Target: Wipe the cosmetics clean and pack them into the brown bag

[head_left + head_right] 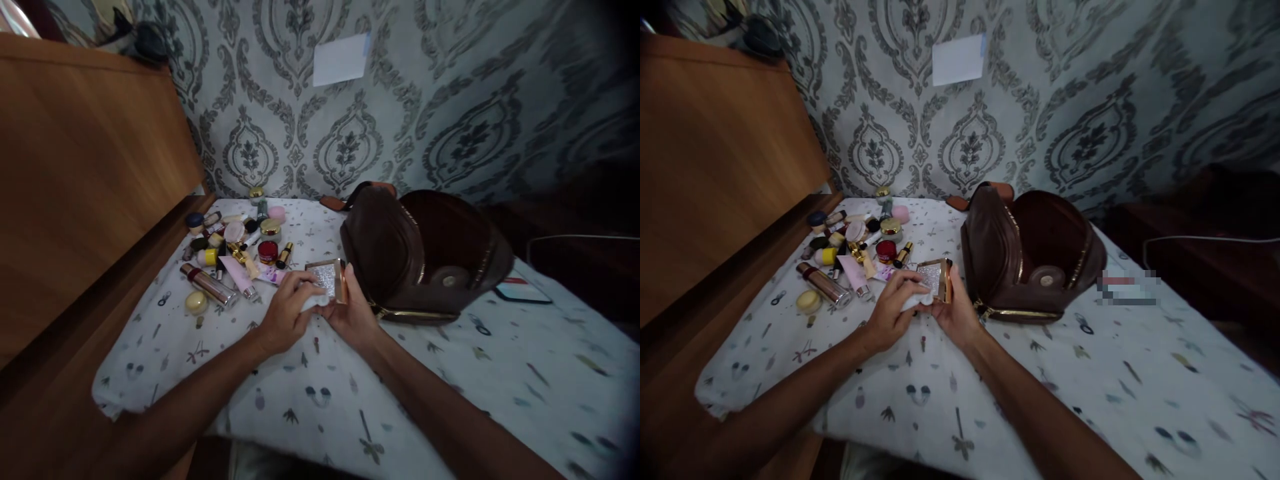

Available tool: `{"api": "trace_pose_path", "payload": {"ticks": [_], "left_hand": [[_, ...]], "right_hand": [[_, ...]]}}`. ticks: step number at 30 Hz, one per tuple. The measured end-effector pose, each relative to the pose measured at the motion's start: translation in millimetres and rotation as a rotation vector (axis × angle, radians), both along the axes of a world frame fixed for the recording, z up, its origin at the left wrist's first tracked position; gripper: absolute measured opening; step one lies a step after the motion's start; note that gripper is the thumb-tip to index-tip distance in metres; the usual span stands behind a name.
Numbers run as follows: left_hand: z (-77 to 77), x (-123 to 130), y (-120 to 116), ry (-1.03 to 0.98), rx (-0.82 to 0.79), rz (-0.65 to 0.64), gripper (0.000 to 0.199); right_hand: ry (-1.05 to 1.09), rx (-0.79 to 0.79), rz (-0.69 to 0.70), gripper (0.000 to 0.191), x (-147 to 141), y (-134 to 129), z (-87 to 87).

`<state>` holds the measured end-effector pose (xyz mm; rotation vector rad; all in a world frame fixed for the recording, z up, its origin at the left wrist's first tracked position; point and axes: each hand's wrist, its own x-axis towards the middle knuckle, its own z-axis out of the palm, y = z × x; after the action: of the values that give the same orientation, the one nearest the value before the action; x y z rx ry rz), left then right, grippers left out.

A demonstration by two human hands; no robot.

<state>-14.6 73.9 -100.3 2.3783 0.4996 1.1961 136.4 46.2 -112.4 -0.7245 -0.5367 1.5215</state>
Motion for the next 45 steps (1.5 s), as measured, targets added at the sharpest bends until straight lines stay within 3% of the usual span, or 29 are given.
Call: {"api": "trace_pose_path", "payload": {"ticks": [6,11,20,28,34,37,42,45], "left_hand": [[-4.7,0.9,12.3,-0.066,-0.105,0.144,0.036],[-5.7,0.8,19.4,-0.13,-0.222,0.219,0.026],[-0.3,2.4,20.5,-0.211,-0.524,0.25,0.018],[12.2,2.6,12.3,-0.315,-0.531,0.258,0.022],[17.8,0.5,7.2,-0.269,-0.507,0.184,0.029],[14.6,-1.8,8.1,-0.179,-0.443,0.093,0.044],[-1.0,-4.0,17.2,-0.021,-0.281,-0.026,0.107],[-8.6,-3.1,18.5,0.032,-0.158,-0.001,0.094]], "right_hand": [[-0.013,-0.021,0.036,0.057,2.5,-2.8,3.2],[-0.037,-0.033,0.072,0.062,2.0,-1.2,0.4],[-0.11,-0.056,0.038,0.043,-3.1,-0.7,4.3],[-0.239,-0.088,0.021,0.042,-4.4,-3.2,5.6],[-0.274,-0.211,-0.098,0.044,-6.0,-2.2,4.7],[-0.25,-0.224,-0.147,0.045,-8.2,-1.9,7.2],[-0.222,-0.249,-0.205,0.047,-8.1,-1.0,8.8],[-0.177,-0.258,-0.233,0.044,-6.3,-1.4,8.8]]}}
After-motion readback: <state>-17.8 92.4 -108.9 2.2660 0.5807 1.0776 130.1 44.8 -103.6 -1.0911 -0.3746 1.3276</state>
